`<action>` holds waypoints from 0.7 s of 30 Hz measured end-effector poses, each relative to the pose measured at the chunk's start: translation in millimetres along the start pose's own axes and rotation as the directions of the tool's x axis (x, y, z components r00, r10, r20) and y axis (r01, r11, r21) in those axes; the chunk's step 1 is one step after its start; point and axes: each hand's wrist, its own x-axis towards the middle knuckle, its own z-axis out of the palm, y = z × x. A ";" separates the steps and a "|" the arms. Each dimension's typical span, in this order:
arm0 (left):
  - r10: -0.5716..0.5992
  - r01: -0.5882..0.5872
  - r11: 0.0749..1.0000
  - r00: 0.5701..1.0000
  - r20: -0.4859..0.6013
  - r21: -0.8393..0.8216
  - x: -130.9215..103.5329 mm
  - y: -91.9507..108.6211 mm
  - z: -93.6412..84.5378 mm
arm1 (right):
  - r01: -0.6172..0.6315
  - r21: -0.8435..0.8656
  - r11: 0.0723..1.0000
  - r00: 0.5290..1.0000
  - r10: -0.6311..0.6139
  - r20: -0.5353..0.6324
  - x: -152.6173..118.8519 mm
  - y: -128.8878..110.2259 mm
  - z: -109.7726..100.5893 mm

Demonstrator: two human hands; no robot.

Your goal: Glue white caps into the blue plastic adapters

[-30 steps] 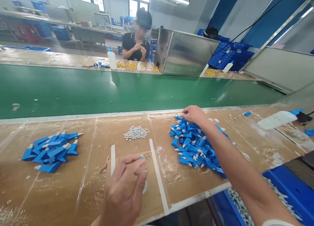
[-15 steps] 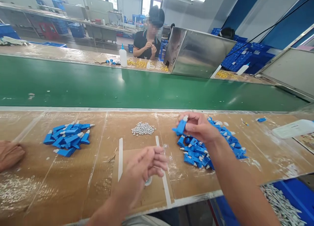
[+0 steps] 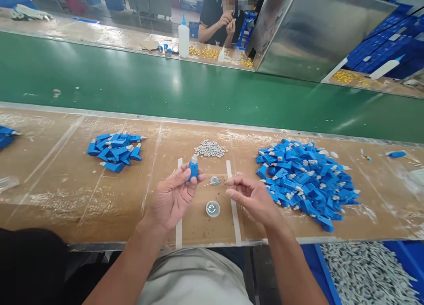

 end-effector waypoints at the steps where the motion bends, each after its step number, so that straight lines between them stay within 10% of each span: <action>1: 0.010 -0.010 1.000 0.999 -0.041 -0.008 0.6 1.3 -5.0 | -0.032 -0.024 0.999 0.999 0.033 0.018 -5.5 6.3 5.2; 9: -0.112 0.106 0.993 0.983 -0.142 -0.054 7.0 -9.9 -22.7 | 0.126 -0.192 0.973 0.990 -0.112 0.085 -9.5 14.0 37.7; 21: -0.095 0.083 0.993 0.985 -0.143 -0.082 10.2 -10.0 -32.3 | 0.298 -0.391 0.871 0.952 -0.241 0.189 -20.8 1.7 32.0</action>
